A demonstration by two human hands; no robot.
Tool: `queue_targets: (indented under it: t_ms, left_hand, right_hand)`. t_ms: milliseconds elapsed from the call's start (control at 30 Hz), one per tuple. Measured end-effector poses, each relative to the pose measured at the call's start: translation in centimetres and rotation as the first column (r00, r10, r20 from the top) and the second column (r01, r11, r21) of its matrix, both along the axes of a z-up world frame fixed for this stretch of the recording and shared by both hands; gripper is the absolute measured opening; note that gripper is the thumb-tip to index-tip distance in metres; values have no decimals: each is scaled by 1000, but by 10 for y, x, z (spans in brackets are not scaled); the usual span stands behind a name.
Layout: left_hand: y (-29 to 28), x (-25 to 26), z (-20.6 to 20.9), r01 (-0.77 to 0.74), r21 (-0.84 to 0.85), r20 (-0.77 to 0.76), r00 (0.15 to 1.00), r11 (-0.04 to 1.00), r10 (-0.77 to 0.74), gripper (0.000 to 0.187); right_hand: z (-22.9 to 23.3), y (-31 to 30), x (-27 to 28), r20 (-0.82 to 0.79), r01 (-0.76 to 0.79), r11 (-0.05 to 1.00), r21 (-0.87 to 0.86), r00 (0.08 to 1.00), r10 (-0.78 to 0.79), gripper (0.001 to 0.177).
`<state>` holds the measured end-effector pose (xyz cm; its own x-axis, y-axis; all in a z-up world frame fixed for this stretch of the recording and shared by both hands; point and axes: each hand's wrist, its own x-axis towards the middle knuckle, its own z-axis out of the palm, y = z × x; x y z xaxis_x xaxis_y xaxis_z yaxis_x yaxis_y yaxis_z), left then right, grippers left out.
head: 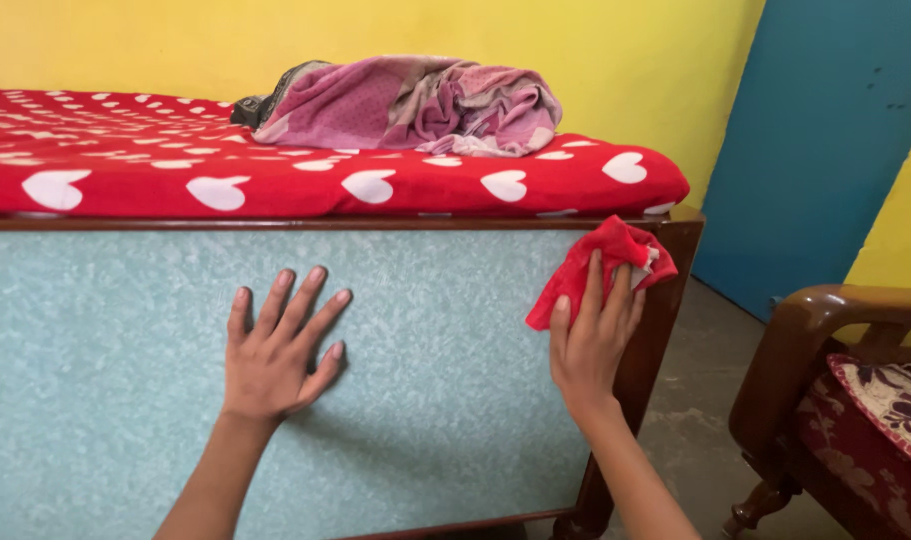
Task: The person wipes the side panel and corner post of a bed frame using a red cloth, then picks up a spray bottle and continues wiping the surface.
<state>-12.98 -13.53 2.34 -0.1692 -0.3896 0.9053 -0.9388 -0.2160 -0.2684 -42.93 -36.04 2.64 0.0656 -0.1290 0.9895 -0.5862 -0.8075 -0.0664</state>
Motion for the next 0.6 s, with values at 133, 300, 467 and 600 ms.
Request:
queue_targets:
  t_ms: [133, 300, 467, 600]
  left_hand:
    - [-17, -29, -22, -49, -35, -217, 975, 998, 40, 64]
    - [-23, -43, -28, -86, -60, -310, 949, 994, 63, 66]
    - [-11, -49, -26, -84, -2, -316, 946, 996, 79, 67]
    - [-5, -50, -19, -36, 7, -352, 935, 999, 37, 73]
  right_hand:
    - [1, 1, -1, 53, -28, 996, 86, 998, 24, 58]
    - [3, 15, 9, 55, 31, 996, 90, 998, -36, 60]
    - [7, 60, 62, -312, 13, 996, -87, 949, -40, 61]
    - [14, 94, 98, -555, -278, 926, -257, 826, 94, 60]
